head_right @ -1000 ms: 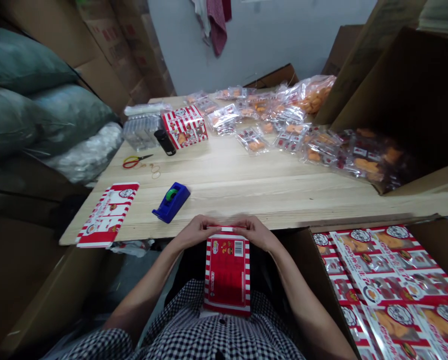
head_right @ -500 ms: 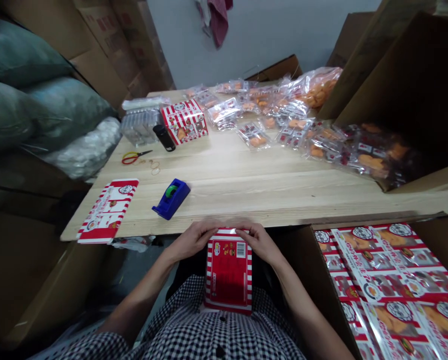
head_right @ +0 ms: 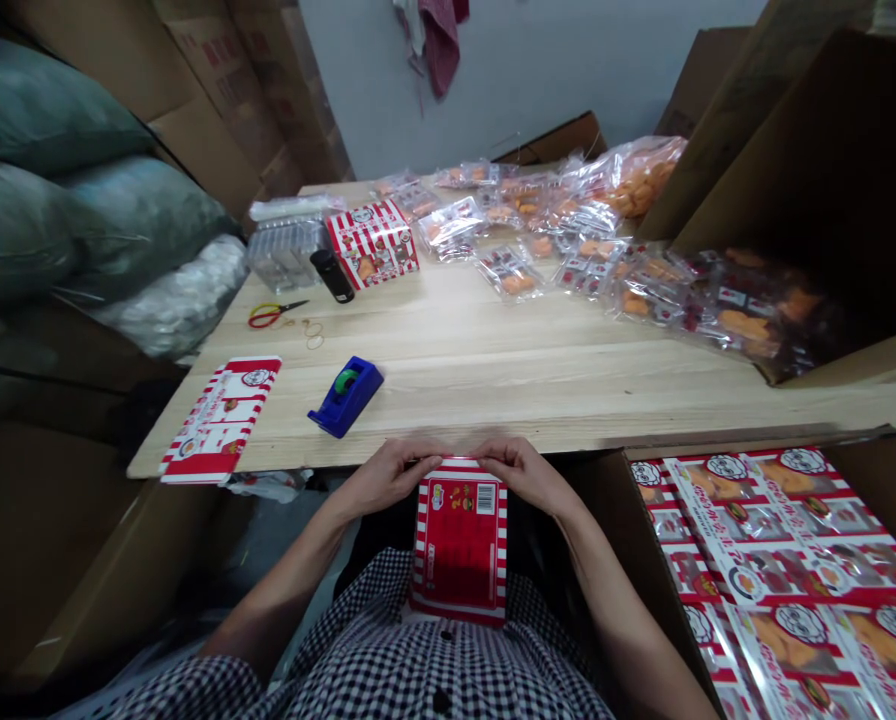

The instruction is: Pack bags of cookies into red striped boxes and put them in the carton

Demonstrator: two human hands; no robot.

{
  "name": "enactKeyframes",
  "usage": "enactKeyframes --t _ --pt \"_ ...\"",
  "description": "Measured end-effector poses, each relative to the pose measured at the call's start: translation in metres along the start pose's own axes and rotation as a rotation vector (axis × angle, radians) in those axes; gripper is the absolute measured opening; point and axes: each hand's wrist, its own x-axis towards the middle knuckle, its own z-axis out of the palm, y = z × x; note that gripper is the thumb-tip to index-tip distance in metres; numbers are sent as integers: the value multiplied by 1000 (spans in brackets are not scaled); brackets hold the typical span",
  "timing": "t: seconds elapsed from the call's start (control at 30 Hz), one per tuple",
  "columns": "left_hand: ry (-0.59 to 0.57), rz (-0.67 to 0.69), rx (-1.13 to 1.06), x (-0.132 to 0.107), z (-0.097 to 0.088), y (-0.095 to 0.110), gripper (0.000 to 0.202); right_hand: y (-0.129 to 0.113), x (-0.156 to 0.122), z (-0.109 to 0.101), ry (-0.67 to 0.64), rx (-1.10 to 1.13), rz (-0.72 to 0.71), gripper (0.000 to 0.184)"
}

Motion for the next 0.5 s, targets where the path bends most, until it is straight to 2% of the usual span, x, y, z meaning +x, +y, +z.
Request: enactKeyframes --t 0.1,0.23,0.4,0.5 --pt "-32 30 -32 -9 -3 -1 34 -2 -12 1 -43 -119 -73 33" --pt "-33 89 -48 -21 1 -2 43 1 -26 7 -17 -251 -191 36" --pt "-12 117 -20 -38 17 -4 44 10 -41 22 84 -256 -250 33" --pt "24 143 -43 -45 20 -2 42 8 -49 29 127 -186 -252 29"
